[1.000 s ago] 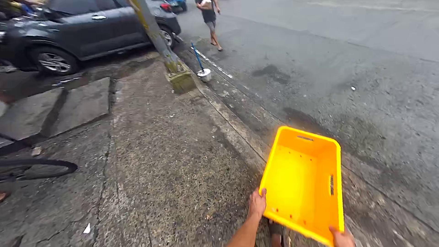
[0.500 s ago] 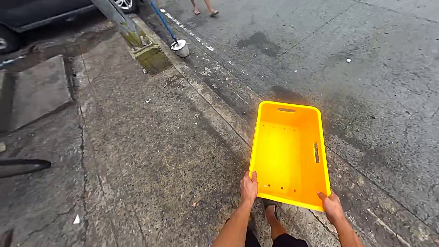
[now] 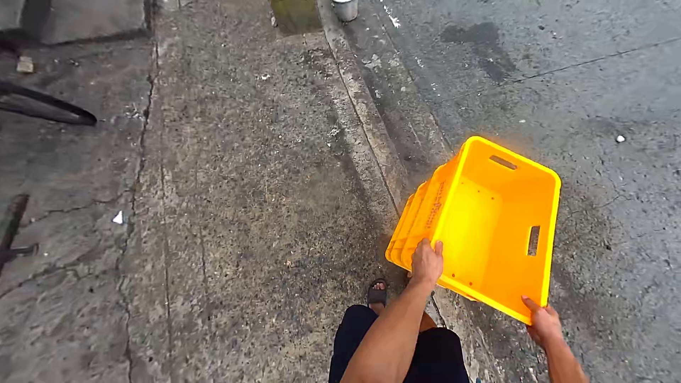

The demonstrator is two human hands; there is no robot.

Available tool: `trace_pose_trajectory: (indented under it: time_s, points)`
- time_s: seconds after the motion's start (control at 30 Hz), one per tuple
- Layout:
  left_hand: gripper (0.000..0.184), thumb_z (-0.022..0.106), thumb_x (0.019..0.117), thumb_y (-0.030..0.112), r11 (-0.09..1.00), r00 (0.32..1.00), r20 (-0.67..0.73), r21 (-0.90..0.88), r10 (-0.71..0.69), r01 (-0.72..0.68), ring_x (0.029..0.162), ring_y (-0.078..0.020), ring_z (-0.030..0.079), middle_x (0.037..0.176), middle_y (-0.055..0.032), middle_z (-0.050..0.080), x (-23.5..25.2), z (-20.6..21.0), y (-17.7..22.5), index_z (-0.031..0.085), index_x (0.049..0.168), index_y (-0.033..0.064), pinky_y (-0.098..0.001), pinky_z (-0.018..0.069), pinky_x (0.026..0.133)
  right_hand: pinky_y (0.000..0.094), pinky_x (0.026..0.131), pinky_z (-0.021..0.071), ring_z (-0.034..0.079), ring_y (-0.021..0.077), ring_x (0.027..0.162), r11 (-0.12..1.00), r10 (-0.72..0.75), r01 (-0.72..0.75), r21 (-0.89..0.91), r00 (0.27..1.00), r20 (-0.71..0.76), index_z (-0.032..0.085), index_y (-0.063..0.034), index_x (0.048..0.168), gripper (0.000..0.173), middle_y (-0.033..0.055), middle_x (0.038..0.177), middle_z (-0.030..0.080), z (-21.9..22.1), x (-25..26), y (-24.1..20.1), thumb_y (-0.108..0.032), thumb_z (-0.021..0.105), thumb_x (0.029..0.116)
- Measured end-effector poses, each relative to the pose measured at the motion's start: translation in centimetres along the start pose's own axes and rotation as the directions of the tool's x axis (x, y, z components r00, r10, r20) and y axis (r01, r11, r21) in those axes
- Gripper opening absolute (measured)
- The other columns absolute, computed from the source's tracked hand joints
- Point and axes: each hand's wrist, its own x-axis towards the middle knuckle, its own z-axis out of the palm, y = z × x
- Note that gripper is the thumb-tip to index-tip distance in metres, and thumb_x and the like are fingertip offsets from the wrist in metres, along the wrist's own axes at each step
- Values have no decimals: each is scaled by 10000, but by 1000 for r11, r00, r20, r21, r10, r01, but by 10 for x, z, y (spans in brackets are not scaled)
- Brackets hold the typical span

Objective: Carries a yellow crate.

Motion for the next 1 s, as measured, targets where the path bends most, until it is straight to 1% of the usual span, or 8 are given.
trace_pose_trajectory:
  time_s: [0.17,0.27,0.33,0.6,0.77,0.8,0.9,1.0]
  points:
    - [543,408,1084,466,1000,1000,22,-22,-18,19,1246,-322,620,1384,-175,602,55,20,74,552,1402,49,-528,523,1008,502,809,617,702,280,1022,998,60,-60,14,998,36,423,-41,1452,454,202,1258,627,1,84,-62,-141,572,1035]
    - [551,394,1086,478,1000,1000,19,9,-24,24,1244,-317,622,1383,-167,606,91,28,111,555,1401,56,-525,527,999,518,793,621,703,303,1031,995,82,-84,46,995,56,402,-54,1468,478,209,1279,618,4,122,-86,-139,575,1030]
    - [555,385,1086,478,998,999,15,45,-41,41,1256,-309,616,1385,-164,608,108,34,129,554,1408,58,-522,521,1009,512,771,625,710,300,999,995,88,-90,49,995,48,422,-44,1443,446,211,1243,629,4,136,-97,-117,569,1028]
    - [554,383,1086,472,995,999,-3,87,-39,40,1239,-320,625,1312,-185,647,113,39,132,573,1386,47,-533,495,1045,477,821,614,708,274,980,992,101,-104,76,994,47,477,5,1397,415,220,1201,646,1,138,-97,-92,602,1013]
    - [545,387,1086,474,996,999,-35,71,-42,45,1200,-324,642,1259,-190,666,115,43,136,586,1367,52,-540,503,1022,443,794,621,715,244,935,992,84,-89,90,995,63,495,10,1370,380,206,1151,660,-1,139,-90,-57,592,1009]
    - [548,388,1084,479,996,999,-24,79,-41,43,1197,-325,645,1254,-189,670,120,41,138,588,1369,56,-543,503,1021,434,800,617,710,236,940,991,83,-88,96,995,57,487,8,1379,395,203,1159,654,2,135,-89,-47,595,1004]
    - [563,378,1081,498,991,1000,24,132,-16,13,1202,-329,646,1252,-187,675,143,35,150,594,1373,67,-541,508,1017,475,832,607,694,272,998,987,106,-105,121,994,-6,450,-5,1438,465,229,1240,619,12,123,-94,-44,595,997]
    - [553,384,1082,490,989,996,77,138,43,-54,1198,-329,647,1240,-191,677,177,23,167,608,1352,64,-543,506,1016,502,836,603,680,293,1033,975,141,-125,184,987,-76,435,-14,1441,468,232,1269,598,34,122,-106,-72,595,1005]
